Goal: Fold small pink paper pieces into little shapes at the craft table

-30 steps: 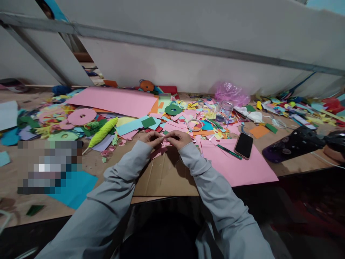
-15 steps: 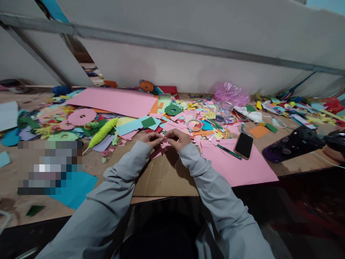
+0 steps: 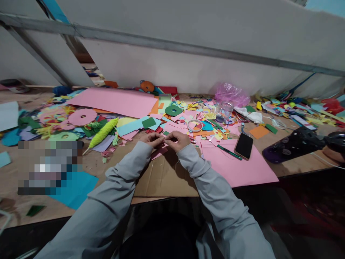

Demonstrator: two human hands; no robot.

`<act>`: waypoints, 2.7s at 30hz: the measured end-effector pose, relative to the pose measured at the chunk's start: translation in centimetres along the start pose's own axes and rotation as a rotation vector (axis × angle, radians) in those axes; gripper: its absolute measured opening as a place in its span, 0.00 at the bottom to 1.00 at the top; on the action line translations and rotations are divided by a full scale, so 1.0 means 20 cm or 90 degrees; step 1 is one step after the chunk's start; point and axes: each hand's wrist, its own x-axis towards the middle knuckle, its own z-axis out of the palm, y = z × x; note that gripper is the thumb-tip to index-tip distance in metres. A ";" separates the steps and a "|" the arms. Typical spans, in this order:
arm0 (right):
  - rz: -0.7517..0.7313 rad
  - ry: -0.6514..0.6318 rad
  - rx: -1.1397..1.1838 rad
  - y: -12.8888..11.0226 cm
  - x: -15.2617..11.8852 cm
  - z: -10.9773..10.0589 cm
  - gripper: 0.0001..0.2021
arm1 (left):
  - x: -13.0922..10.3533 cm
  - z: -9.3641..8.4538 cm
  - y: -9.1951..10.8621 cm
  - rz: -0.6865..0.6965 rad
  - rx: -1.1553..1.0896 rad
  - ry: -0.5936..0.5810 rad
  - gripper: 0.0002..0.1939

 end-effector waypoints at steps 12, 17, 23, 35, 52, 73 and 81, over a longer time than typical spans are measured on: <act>0.093 0.041 0.097 0.00 0.00 0.01 0.09 | -0.03 0.01 0.00 0.026 0.006 -0.012 0.23; 0.114 0.042 0.102 0.01 0.00 0.02 0.10 | -0.04 0.01 0.01 0.032 0.023 -0.027 0.20; 0.115 0.038 0.097 0.02 0.01 0.01 0.10 | -0.03 0.00 0.00 0.050 0.052 -0.048 0.18; 0.078 0.026 0.014 0.05 0.00 0.01 0.10 | -0.03 0.03 -0.02 0.134 0.122 0.010 0.15; 0.146 0.016 0.153 0.05 0.00 0.01 0.11 | -0.01 0.03 -0.02 0.018 -0.069 0.014 0.28; 0.156 0.013 0.133 0.07 0.01 0.01 0.15 | -0.02 0.03 -0.01 0.055 -0.002 0.017 0.20; 0.153 -0.017 0.141 0.10 0.02 0.01 0.15 | -0.04 0.03 0.01 0.029 -0.006 -0.013 0.19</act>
